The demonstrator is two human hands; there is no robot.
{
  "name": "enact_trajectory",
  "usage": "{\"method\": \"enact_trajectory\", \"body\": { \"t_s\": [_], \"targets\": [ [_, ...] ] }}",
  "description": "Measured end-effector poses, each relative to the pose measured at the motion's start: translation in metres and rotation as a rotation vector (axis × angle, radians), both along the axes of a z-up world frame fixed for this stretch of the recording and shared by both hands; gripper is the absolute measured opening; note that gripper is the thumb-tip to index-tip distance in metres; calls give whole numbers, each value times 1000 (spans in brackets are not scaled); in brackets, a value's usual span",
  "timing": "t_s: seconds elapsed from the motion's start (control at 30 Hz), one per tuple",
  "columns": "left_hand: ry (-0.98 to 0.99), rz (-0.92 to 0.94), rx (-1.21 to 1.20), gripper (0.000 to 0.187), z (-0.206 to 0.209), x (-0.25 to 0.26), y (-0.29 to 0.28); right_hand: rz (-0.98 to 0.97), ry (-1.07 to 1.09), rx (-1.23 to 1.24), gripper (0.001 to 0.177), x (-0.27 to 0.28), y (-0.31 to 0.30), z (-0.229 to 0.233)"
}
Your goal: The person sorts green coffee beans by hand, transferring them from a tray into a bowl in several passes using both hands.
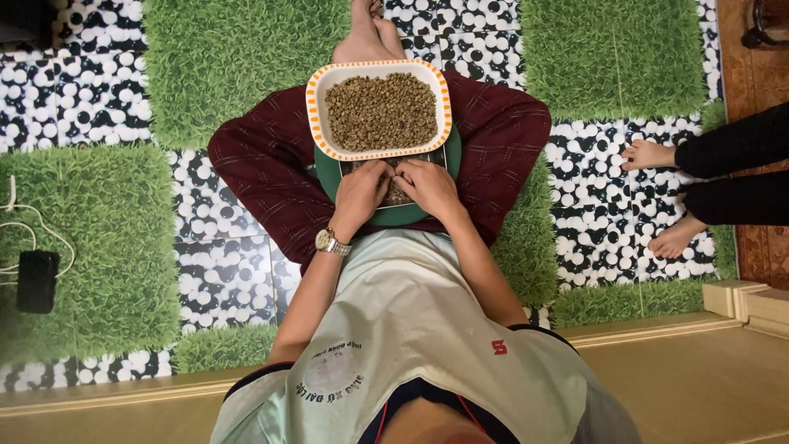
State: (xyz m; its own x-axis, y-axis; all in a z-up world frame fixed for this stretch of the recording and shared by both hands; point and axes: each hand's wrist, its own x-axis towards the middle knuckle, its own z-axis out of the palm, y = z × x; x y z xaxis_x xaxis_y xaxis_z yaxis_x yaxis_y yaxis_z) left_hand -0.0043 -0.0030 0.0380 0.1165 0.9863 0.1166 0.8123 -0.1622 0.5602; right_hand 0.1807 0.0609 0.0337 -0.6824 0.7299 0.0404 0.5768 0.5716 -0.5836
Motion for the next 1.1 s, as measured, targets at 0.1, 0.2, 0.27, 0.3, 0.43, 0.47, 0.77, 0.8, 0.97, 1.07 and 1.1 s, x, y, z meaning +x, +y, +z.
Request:
{"method": "enact_trajectory", "body": {
  "t_s": [0.1, 0.2, 0.27, 0.3, 0.43, 0.47, 0.77, 0.8, 0.97, 1.07, 1.1],
  "targets": [
    [-49, -13, 15, 10, 1, 0, -1, 5, 10, 10, 4, 1, 1, -5],
    [-66, -3, 28, 10, -5, -1, -1, 8, 22, 8, 5, 2, 1, -6],
    [-72, -3, 33, 10, -8, -1, 0, 4, 52, -7, 3, 2, 2, -7],
    [-72, 2, 33, 10, -9, -2, -1, 9, 52, -8, 3, 2, 2, -5],
    [-130, -3, 148, 11, -4, 1, -7, 25, 117, 37, 2, 3, 1, -2],
    [-185, -12, 254, 14, -1, 2, -10, 28, 132, 56, 3, 3, 2, -4],
    [-166, 48, 498, 15, 31, -13, 11, 56, 376, 115, 16, 1, 23, 5],
    [-164, 52, 499, 15, 36, -16, 17, 61, 377, 115, 16, -3, 27, 11],
    [51, 128, 427, 4, 53, -23, 36, -2, 336, 255, 19, -22, 42, 45],
    [-41, 108, 338, 6, 39, -12, 20, -23, 302, 237, 21, -22, 30, 60],
    [-45, 109, 332, 6, 32, -9, 11, -23, 298, 231, 21, -16, 26, 47]
  ]
}}
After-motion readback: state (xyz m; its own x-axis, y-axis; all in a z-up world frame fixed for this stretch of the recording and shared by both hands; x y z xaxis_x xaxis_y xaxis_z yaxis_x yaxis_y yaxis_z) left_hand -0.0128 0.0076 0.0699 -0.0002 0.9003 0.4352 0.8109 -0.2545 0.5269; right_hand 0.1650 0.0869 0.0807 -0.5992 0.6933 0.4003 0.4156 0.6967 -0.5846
